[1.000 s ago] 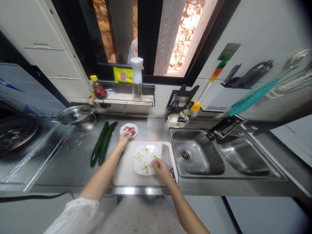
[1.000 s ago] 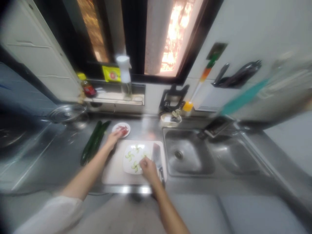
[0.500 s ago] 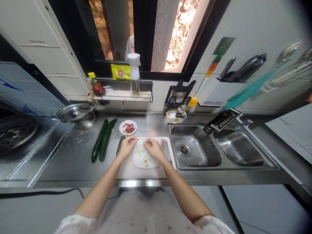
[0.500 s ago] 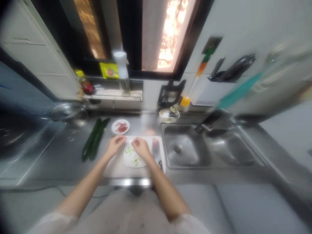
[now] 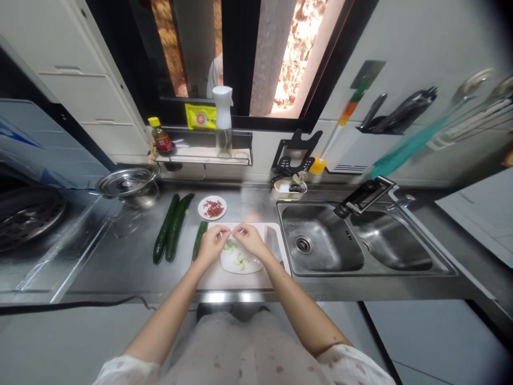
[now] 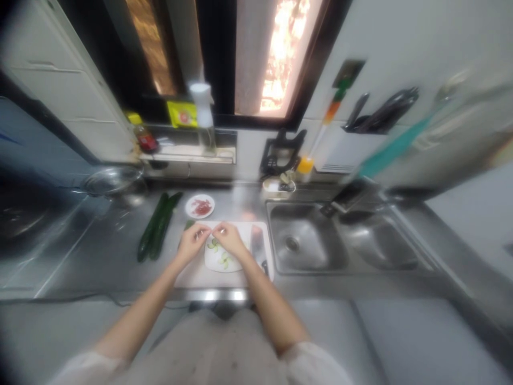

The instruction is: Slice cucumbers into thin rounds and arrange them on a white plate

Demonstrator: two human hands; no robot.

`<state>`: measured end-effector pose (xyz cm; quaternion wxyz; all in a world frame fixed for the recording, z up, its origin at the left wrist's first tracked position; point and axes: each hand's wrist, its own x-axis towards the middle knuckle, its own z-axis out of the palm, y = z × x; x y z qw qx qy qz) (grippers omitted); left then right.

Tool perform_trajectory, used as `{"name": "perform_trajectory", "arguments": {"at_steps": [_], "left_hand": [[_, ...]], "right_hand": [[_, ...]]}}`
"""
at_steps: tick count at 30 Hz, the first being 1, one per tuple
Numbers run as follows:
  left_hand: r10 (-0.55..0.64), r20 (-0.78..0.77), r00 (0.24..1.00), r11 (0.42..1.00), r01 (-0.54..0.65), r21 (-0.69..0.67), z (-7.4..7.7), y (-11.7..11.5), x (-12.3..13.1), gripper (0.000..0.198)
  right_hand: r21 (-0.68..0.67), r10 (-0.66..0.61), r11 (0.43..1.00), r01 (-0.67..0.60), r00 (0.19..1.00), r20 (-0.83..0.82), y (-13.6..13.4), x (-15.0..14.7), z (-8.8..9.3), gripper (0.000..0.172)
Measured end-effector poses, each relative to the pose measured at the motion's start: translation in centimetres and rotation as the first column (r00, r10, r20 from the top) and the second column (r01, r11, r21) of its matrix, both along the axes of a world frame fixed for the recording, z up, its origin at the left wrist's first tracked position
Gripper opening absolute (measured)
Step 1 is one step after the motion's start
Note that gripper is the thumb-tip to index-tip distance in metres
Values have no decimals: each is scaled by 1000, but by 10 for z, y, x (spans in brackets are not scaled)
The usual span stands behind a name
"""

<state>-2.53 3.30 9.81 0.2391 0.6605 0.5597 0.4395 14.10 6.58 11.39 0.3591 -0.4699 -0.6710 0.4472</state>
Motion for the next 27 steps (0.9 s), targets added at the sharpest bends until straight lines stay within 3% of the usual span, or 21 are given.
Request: {"name": "perform_trajectory", "arguments": {"at_steps": [4, 8, 11, 21, 27], "left_hand": [[14, 43, 999, 999, -12, -42, -1, -1, -1, 18], [78, 149, 986, 983, -51, -174, -4, 0, -4, 25], [56, 191, 980, 970, -8, -243, -6, 2, -5, 26], [6, 190, 982, 973, 38, -229, -10, 1, -5, 23], [48, 110, 993, 968, -19, -250, -25, -2, -11, 23]], "right_hand": [[6, 19, 1000, -19, 1000, 16, 0, -1, 1, 10], [50, 18, 998, -23, 996, 89, 0, -1, 3, 10], [93, 26, 995, -38, 991, 129, 0, 0, 4, 10], [134, 65, 987, -83, 989, 131, -3, 2, 3, 8], [112, 65, 989, -93, 970, 234, 2, 6, -12, 8]]}}
